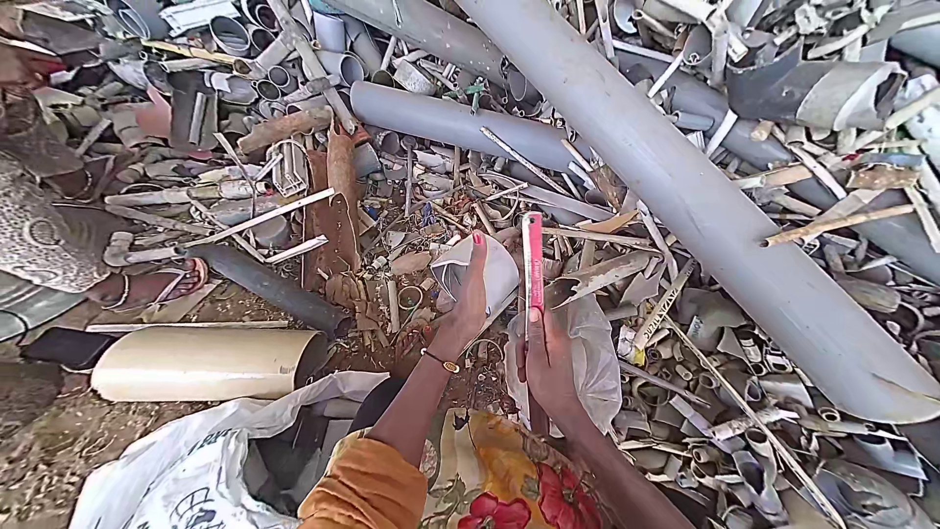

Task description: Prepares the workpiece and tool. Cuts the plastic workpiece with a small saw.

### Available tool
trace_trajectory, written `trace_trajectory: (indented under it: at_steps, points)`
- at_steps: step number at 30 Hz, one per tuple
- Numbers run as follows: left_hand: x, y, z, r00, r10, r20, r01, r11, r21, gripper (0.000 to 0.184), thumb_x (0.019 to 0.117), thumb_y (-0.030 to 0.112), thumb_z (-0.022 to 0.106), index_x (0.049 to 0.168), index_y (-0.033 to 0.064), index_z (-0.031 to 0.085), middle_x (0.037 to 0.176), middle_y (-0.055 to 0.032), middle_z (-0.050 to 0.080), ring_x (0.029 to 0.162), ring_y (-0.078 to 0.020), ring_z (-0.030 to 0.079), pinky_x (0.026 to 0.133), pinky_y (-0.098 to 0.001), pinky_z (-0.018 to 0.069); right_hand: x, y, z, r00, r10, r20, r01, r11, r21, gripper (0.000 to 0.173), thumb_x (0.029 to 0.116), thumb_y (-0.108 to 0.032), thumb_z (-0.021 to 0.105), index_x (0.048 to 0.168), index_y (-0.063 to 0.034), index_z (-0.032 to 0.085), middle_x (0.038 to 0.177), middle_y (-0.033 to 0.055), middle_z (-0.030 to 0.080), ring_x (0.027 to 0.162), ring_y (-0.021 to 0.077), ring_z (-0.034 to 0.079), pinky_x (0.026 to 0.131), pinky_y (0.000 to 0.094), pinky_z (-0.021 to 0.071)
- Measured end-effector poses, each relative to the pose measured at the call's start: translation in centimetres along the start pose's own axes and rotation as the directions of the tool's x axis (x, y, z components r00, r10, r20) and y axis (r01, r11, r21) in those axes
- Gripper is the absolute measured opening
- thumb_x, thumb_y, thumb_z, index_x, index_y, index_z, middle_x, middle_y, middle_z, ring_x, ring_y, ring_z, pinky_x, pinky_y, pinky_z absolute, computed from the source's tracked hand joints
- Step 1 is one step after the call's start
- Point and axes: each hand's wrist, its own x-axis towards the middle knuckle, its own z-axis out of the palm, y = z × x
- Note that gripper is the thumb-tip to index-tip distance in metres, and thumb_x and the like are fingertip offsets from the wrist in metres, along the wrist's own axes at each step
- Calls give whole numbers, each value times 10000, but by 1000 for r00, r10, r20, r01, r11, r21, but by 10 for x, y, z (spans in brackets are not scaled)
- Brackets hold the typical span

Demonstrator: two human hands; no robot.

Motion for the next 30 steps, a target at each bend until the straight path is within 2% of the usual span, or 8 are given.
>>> trace_trajectory:
  at_steps: [3,5,8,11,15,19,25,30]
  points:
    - [-14,5,2,946,278,168,-307,934,183,472,929,306,692,1280,1,609,1100,-6,731,1035,-85,679,971,-302,546,17,-14,-22,979,136,-149,-106,975,196,277,1125,-187,278,1196,-8,477,531,-58,421,349,42,424,338,223,444]
    - [-28,9,-1,956,196,218,-222,970,102,439,806,175,799,1180,17,629,1055,47,736,1012,-31,678,965,-243,543,22,-20,-33,971,156,-182,-109,964,243,247,1125,-163,279,1239,-30,453,533,-65,410,352,34,427,339,215,445]
    - [-30,-1,-2,991,73,115,-34,951,-309,458,929,173,521,1356,10,552,996,-81,745,889,-169,730,859,-346,609,23,-12,-40,985,27,-170,5,983,182,235,1102,-111,324,1120,4,528,596,-72,501,443,10,517,435,177,497]
    - [-17,8,7,996,-86,-28,67,912,-405,648,1098,417,100,1385,62,559,959,-138,713,817,-244,712,781,-412,611,25,-1,-42,991,-74,-109,76,997,21,239,1068,-121,407,1049,8,607,709,-66,552,569,-8,546,556,163,498]
    - [-15,8,17,985,-115,-130,76,960,-271,566,1115,428,182,1370,112,577,1165,-51,696,1062,-145,665,948,-346,548,23,0,-32,983,-133,-123,94,956,-278,338,1077,-266,431,1070,22,608,627,-58,470,497,18,465,487,220,428]
    - [-17,4,27,966,-166,-198,98,944,-316,496,1110,450,246,1369,128,520,1219,-43,645,1152,-125,617,992,-355,522,26,-4,-22,955,-275,-111,157,786,-599,357,1064,-243,455,970,34,661,582,33,542,516,155,566,509,341,468]
    - [-15,-6,29,989,-45,-142,1,956,-293,557,1115,419,157,1315,119,581,1130,-14,698,1071,-101,656,966,-316,539,25,-5,-12,975,-187,-123,61,750,-658,361,1082,-236,436,1052,39,668,610,77,595,578,252,646,545,422,509]
    - [-8,-13,19,975,-117,-188,56,951,-303,626,1104,483,138,1375,76,530,1088,-130,710,976,-229,705,867,-400,580,6,-10,-4,986,-167,14,135,743,-656,362,1081,-250,439,1071,33,664,615,104,611,582,295,670,529,439,526]
